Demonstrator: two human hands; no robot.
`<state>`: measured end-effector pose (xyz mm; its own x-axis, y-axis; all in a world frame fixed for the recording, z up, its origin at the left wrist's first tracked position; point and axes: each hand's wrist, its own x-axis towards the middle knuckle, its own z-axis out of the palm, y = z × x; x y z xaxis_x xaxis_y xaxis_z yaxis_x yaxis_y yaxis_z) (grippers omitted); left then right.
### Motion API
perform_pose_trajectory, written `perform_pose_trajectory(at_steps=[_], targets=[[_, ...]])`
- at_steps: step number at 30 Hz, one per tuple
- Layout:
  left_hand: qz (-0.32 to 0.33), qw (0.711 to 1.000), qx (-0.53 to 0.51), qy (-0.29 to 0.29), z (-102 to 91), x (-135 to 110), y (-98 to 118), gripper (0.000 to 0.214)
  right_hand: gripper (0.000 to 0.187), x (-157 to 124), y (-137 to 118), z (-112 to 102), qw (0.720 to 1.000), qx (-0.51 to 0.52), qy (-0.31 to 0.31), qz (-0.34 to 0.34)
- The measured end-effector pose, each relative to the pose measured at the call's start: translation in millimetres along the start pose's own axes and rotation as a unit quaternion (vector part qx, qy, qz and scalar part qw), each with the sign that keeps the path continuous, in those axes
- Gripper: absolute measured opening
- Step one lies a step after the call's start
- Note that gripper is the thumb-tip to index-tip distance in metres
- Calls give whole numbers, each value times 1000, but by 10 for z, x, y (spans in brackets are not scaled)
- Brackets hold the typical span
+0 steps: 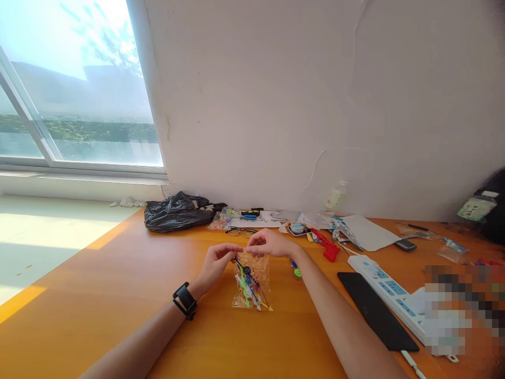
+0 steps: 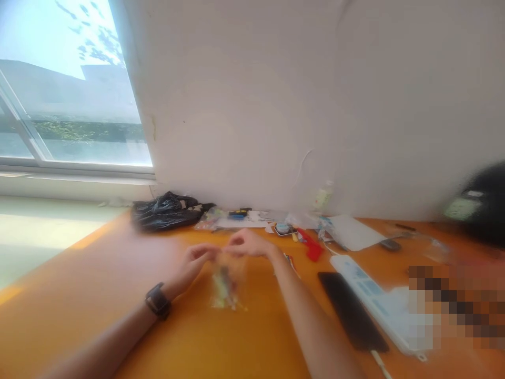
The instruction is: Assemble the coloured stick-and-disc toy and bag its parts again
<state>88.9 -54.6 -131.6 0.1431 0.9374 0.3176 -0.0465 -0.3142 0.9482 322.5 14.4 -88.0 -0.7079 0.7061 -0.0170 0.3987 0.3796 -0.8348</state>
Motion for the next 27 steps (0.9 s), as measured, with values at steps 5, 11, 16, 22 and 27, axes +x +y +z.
perform_pose_trajectory(at_steps=[5,11,16,22,27], targets=[[-4,999,-6,-43,3,-45,68,21,33,-11,8,-29,1000,-1,-16,-12],[-16,999,-33,4,44,-11,13,34,30,11,-9,14,999,-12,-16,-25],[-50,998,-33,-4,2,52,-82,36,28,-16,26,-42,999,-10,-28,12],[-53,997,-53,2,-31,94,-71,33,40,-139,85,-215,998,28,-23,47],[-71,996,-51,-14,-25,63,-25,31,43,-141,160,-255,999,44,0,28]])
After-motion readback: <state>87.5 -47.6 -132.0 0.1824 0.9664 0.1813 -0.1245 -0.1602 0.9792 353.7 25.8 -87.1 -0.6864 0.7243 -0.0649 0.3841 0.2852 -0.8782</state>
